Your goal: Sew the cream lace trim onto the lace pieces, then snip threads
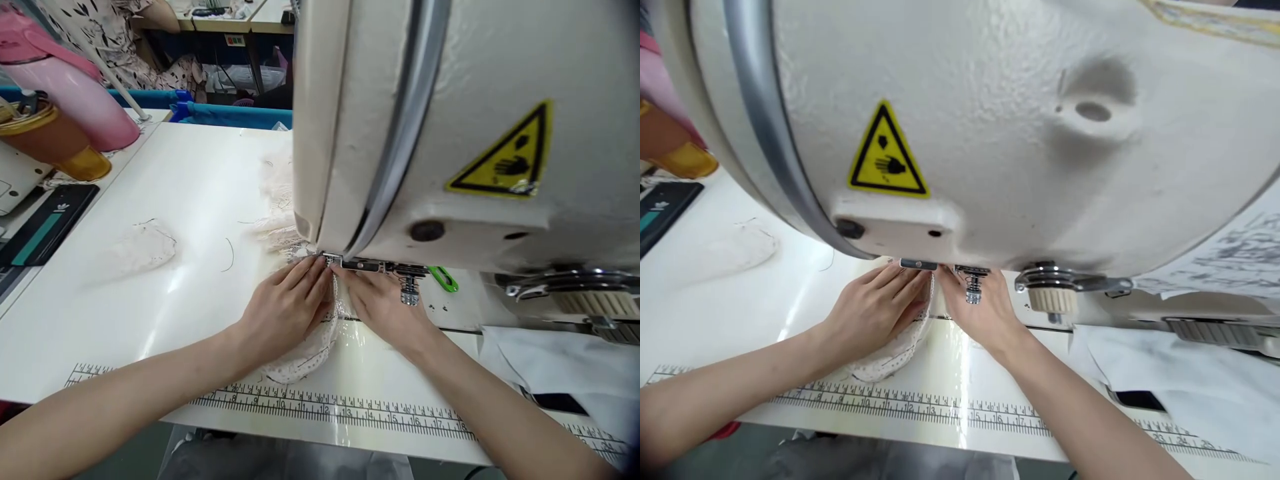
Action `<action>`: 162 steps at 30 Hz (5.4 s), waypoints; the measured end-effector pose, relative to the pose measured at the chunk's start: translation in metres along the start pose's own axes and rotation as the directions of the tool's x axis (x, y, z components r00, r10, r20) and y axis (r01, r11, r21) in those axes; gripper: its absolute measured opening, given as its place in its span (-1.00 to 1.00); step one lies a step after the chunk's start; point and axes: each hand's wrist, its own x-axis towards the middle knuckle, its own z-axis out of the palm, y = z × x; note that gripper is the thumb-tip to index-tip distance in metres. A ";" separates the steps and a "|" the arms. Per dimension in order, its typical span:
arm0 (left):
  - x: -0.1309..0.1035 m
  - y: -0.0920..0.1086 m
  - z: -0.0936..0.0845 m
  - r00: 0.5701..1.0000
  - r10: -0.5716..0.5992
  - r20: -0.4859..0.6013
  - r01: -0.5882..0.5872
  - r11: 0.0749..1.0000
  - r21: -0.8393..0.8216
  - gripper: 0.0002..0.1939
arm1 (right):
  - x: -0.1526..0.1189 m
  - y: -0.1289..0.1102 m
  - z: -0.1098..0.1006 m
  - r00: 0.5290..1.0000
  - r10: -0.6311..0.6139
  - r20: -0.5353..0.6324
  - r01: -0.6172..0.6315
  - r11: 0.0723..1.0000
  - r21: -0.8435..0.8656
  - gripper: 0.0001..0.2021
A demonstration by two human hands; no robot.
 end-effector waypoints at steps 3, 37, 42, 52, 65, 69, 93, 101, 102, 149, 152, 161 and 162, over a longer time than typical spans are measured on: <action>0.001 -0.001 0.000 1.000 -0.006 0.005 0.006 1.000 -0.006 -0.64 | -0.003 0.005 0.007 0.999 -0.044 0.025 0.044 0.999 -0.009 -0.71; 0.004 -0.002 -0.010 0.997 0.010 -0.082 -0.014 0.999 -0.038 -0.77 | -0.005 -0.003 -0.006 0.983 -0.162 -0.090 0.155 0.985 -0.078 -0.72; -0.007 -0.006 -0.037 0.920 0.348 -0.183 -0.362 0.931 -0.051 -0.72 | -0.007 0.006 -0.004 0.930 -0.368 -0.007 0.367 0.929 0.051 -0.73; -0.054 0.000 -0.065 0.983 0.120 0.137 -0.105 0.988 -0.116 -0.82 | -0.008 0.007 -0.001 0.923 -0.380 -0.061 0.384 0.905 0.182 -0.72; -0.004 -0.016 -0.040 0.964 -0.036 0.262 0.141 0.907 -0.397 -0.79 | -0.001 0.008 -0.004 0.912 -0.374 -0.169 0.408 0.871 0.273 -0.88; 0.005 -0.012 -0.027 0.998 -0.004 0.070 0.032 0.917 -0.398 -0.65 | -0.002 0.010 -0.002 0.911 -0.378 -0.165 0.411 0.858 0.308 -0.87; -0.012 -0.011 -0.015 0.990 0.064 -0.125 -0.094 0.963 -0.253 -0.80 | -0.008 0.005 -0.002 0.937 -0.349 0.029 0.345 0.934 0.093 -0.83; -0.009 -0.010 -0.021 0.987 0.116 -0.112 -0.135 0.974 -0.180 -0.67 | -0.006 0.009 -0.009 0.943 -0.309 -0.126 0.323 0.939 0.114 -0.72; -0.009 -0.010 -0.022 0.985 0.129 -0.115 -0.147 0.976 -0.161 -0.67 | -0.006 0.010 -0.008 0.944 -0.309 -0.112 0.323 0.935 0.147 -0.70; -0.014 -0.019 -0.001 0.981 0.172 0.091 -0.154 0.973 -0.173 -0.54 | -0.002 0.012 0.000 0.925 -0.340 -0.170 0.377 0.875 0.304 -0.82; -0.012 -0.018 0.000 0.982 0.165 0.088 -0.149 0.976 -0.159 -0.53 | -0.002 0.013 -0.001 0.928 -0.338 -0.155 0.369 0.889 0.272 -0.84; -0.011 -0.017 0.004 0.985 0.154 0.076 -0.137 0.972 -0.191 -0.49 | -0.003 0.016 -0.003 0.962 -0.264 -0.074 0.274 0.942 0.196 -0.86; -0.011 -0.017 0.005 0.985 0.153 0.075 -0.137 0.972 -0.191 -0.50 | -0.003 0.016 -0.003 0.962 -0.263 -0.075 0.272 0.944 0.188 -0.86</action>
